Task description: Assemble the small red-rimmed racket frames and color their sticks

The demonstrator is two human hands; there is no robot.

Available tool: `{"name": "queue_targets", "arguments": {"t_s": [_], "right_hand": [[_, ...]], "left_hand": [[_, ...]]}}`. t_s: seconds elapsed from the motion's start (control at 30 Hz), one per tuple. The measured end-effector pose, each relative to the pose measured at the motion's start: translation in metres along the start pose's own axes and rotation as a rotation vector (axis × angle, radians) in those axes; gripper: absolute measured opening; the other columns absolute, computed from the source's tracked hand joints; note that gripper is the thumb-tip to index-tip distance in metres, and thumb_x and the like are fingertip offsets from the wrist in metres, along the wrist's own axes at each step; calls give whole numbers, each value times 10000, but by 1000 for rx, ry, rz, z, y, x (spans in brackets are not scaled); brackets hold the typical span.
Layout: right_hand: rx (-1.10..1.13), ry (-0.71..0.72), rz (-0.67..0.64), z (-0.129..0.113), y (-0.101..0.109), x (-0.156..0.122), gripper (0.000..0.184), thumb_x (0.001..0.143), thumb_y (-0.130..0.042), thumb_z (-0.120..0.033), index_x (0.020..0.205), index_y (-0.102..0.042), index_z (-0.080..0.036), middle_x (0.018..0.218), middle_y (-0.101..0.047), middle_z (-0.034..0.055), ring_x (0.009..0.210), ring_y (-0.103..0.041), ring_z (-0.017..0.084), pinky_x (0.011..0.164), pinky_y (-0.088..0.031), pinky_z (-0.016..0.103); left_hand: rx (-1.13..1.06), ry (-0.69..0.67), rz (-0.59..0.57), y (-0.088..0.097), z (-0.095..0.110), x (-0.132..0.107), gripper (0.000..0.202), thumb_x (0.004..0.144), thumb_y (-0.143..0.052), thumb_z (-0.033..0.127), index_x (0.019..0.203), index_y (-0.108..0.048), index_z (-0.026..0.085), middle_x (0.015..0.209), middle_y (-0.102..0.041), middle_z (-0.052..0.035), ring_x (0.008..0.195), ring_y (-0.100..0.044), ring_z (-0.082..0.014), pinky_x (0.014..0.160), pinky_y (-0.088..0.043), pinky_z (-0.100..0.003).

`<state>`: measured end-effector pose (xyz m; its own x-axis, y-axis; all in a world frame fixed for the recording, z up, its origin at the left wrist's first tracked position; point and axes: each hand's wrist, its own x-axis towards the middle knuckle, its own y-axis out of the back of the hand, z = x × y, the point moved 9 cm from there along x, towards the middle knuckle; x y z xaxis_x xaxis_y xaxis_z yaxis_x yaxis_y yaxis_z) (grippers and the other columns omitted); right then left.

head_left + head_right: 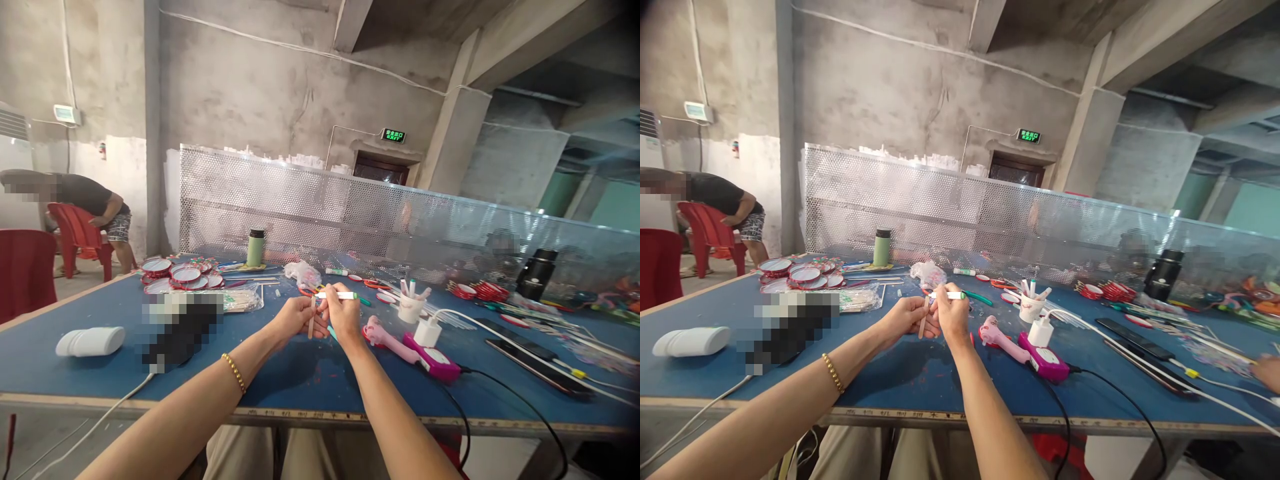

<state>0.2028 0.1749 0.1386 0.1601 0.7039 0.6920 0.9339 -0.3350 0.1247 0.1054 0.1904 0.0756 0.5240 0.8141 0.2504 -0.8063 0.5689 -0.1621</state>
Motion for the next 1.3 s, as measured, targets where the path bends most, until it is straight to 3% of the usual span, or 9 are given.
{"name": "queue_targets", "arguments": {"t_s": [0.83, 1.03, 1.2, 1.3], "right_hand": [[-44, -11, 16, -5, 2, -2, 349, 873, -526, -468, 641, -522, -207, 435, -529, -54, 305, -467, 86, 359, -369, 193], [-51, -7, 2, -7, 0, -3, 353, 876, -528, -445, 615, -494, -210, 431, -512, -54, 311, -457, 81, 356, -357, 187], [-36, 31, 70, -8, 6, -1, 370, 891, -525, -518, 761, -614, -183, 479, -562, -34, 353, -488, 92, 396, -393, 198], [-26, 37, 103, -3, 10, 3, 441, 871, -543, -571, 1026, -669, -178, 657, -671, 12, 484, -605, 125, 513, -489, 231]], "left_hand": [[10, 20, 25, 1, 1, -1, 202, 859, -613, 312, 826, -577, 115, 723, -714, -109, 670, -734, -204, 649, -589, -288], [15, 12, 21, 1, 0, -1, 235, 845, -637, 349, 828, -577, 123, 721, -713, -97, 674, -734, -203, 651, -591, -289], [-6, 22, 36, 2, 2, -3, 171, 868, -588, 286, 888, -545, 121, 681, -698, -88, 631, -725, -197, 638, -580, -295], [3, 3, 120, 10, 8, -2, 196, 895, -513, 225, 1060, -460, 134, 640, -680, -48, 573, -705, -190, 594, -564, -302]]}}
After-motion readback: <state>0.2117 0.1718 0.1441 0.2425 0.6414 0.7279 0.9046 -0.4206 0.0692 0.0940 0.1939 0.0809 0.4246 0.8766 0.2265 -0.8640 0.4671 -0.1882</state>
